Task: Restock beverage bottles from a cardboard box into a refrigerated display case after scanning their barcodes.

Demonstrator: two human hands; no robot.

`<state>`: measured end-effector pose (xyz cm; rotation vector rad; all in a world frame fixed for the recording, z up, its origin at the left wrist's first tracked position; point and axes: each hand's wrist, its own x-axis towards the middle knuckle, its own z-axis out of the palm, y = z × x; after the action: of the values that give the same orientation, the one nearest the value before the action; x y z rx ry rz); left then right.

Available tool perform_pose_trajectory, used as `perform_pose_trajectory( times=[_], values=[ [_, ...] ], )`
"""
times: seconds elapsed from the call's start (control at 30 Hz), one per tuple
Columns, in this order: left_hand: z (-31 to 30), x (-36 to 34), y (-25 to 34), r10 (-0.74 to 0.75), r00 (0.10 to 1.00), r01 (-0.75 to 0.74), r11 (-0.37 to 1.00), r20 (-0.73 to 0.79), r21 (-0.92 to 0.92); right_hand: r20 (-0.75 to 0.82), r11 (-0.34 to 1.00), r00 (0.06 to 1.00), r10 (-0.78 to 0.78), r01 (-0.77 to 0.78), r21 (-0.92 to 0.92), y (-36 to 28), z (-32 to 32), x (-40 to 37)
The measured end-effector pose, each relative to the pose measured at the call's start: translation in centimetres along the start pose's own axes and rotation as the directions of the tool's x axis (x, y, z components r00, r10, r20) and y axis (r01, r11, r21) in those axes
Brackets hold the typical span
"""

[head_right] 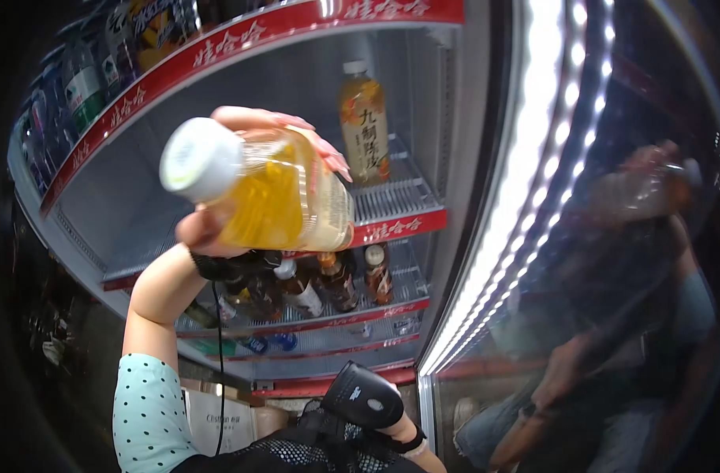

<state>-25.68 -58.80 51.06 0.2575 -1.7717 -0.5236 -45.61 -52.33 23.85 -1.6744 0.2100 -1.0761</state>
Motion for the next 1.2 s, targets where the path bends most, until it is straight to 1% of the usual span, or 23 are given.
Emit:
perform_pose_trajectory(
  times=[0.03, 0.07, 0.13, 0.2, 0.27, 0.33, 0.37, 0.43, 0.47, 0.57, 0.63, 0.67, 0.73, 0.77, 0.83, 0.87, 0.93, 0.97, 1.03, 1.07, 1.1, 1.13, 1.2],
  values=[
    [0.2, 0.5, -1.1, -0.016, 1.000, 0.016, 0.997, -0.005, -0.070, -0.083, 0.975, 0.987, 0.135, -0.117, 0.187, 0.6, 0.2, -0.6],
    [0.4, 0.7, -2.2, -0.071, 0.996, 0.066, 0.994, -0.055, -0.092, -0.089, 0.923, 0.978, 0.187, -0.144, 0.356, 1.1, 0.2, -1.0],
    [-0.1, 1.6, -3.9, -0.098, 0.993, 0.099, 0.995, -0.064, 0.020, -0.081, 0.965, 0.981, 0.174, -0.154, 0.210, 1.1, -0.3, -1.1],
    [-0.2, 2.3, -5.3, -0.161, 0.969, 0.177, 0.981, -0.185, 0.074, -0.106, 0.966, 0.978, 0.182, -0.157, 0.205, 0.6, -0.8, -1.1],
    [-1.2, 2.9, -7.5, -0.235, 0.933, 0.246, 0.969, -0.272, 0.010, -0.126, 0.965, 0.972, 0.198, -0.170, 0.201, -0.1, -1.3, -1.1],
    [-2.2, 3.6, -8.7, -0.300, 0.906, 0.286, 0.954, -0.299, -0.089, -0.121, 0.928, 0.962, 0.246, -0.198, 0.314, -0.6, -1.8, -1.3],
    [-2.5, 3.9, -9.4, -0.301, 0.907, 0.287, 0.954, -0.296, -0.092, -0.125, 0.929, 0.961, 0.246, -0.197, 0.314, -0.5, -2.1, -1.6],
    [-3.1, 4.0, -10.6, -0.324, 0.894, 0.317, 0.946, -0.309, -0.074, -0.037, 0.782, 0.928, 0.370, -0.289, 0.552, -0.2, -2.6, -2.2],
    [-3.1, 3.8, -10.9, -0.323, 0.894, 0.315, 0.946, -0.309, -0.078, -0.027, 0.755, 0.919, 0.394, -0.307, 0.580, -0.1, -2.8, -2.4],
    [-3.2, 3.3, -11.5, -0.338, 0.877, 0.356, 0.935, -0.341, -0.012, -0.096, 0.840, 0.934, 0.345, -0.262, 0.476, -0.1, -2.8, -2.5],
    [-3.5, 3.0, -11.5, -0.453, 0.847, 0.442, 0.891, -0.278, -0.103, -0.122, 0.868, 0.939, 0.321, -0.240, 0.435, -0.1, -2.6, -2.3],
    [-3.9, 2.8, -11.9, -0.457, 0.844, 0.447, 0.889, -0.282, -0.103, -0.130, 0.877, 0.942, 0.310, -0.231, 0.420, -0.1, -2.6, -2.1],
    [-4.6, 2.2, -12.7, -0.519, 0.811, 0.485, 0.854, -0.269, -0.186, -0.136, 0.886, 0.945, 0.297, -0.220, 0.409, 0.0, -2.5, -1.9],
    [-4.4, 2.2, -12.1, -0.521, 0.808, 0.487, 0.853, -0.274, -0.185, -0.137, 0.888, 0.947, 0.292, -0.215, 0.407, 0.0, -2.4, -1.7],
    [-4.1, 2.0, -10.5, -0.551, 0.787, 0.558, 0.828, -0.279, -0.062, -0.133, 0.887, 0.950, 0.283, -0.207, 0.412, 0.2, -2.3, -1.3],
    [-4.2, 2.1, -9.9, -0.550, 0.785, 0.558, 0.827, -0.286, -0.060, -0.129, 0.886, 0.952, 0.279, -0.203, 0.418, 0.2, -2.1, -1.1],
    [-4.6, 2.2, -8.7, -0.642, 0.743, 0.669, 0.717, -0.189, 0.193, -0.123, 0.880, 0.954, 0.272, -0.195, 0.433, 0.5, -1.9, -0.6],
    [-4.7, 2.3, -7.9, -0.642, 0.740, 0.672, 0.714, -0.202, 0.194, -0.115, 0.877, 0.957, 0.268, -0.192, 0.441, 0.5, -1.7, -0.3],
    [-4.4, 2.4, -6.6, -0.705, 0.682, 0.721, 0.601, -0.197, 0.346, -0.089, 0.865, 0.961, 0.261, -0.192, 0.463, 0.8, -1.3, 0.2],
    [-4.3, 2.4, -6.0, -0.701, 0.680, 0.725, 0.598, -0.214, 0.343, -0.072, 0.859, 0.965, 0.251, -0.187, 0.477, 0.9, -1.1, 0.4],
    [-4.1, 2.3, -5.5, -0.689, 0.670, 0.736, 0.572, -0.276, 0.361, -0.010, 0.861, 0.972, 0.236, -0.204, 0.467, 1.1, -1.0, 0.6],
    [-4.1, 2.0, -5.1, -0.673, 0.659, 0.749, 0.545, -0.336, 0.377, 0.008, 0.859, 0.971, 0.239, -0.215, 0.465, 1.4, -0.7, 0.8],
    [-4.6, 0.8, -3.9, -0.616, 0.694, 0.719, 0.578, -0.372, 0.385, 0.006, 0.897, 0.969, 0.247, -0.231, 0.378, 1.9, 0.2, 1.4]
  ],
)
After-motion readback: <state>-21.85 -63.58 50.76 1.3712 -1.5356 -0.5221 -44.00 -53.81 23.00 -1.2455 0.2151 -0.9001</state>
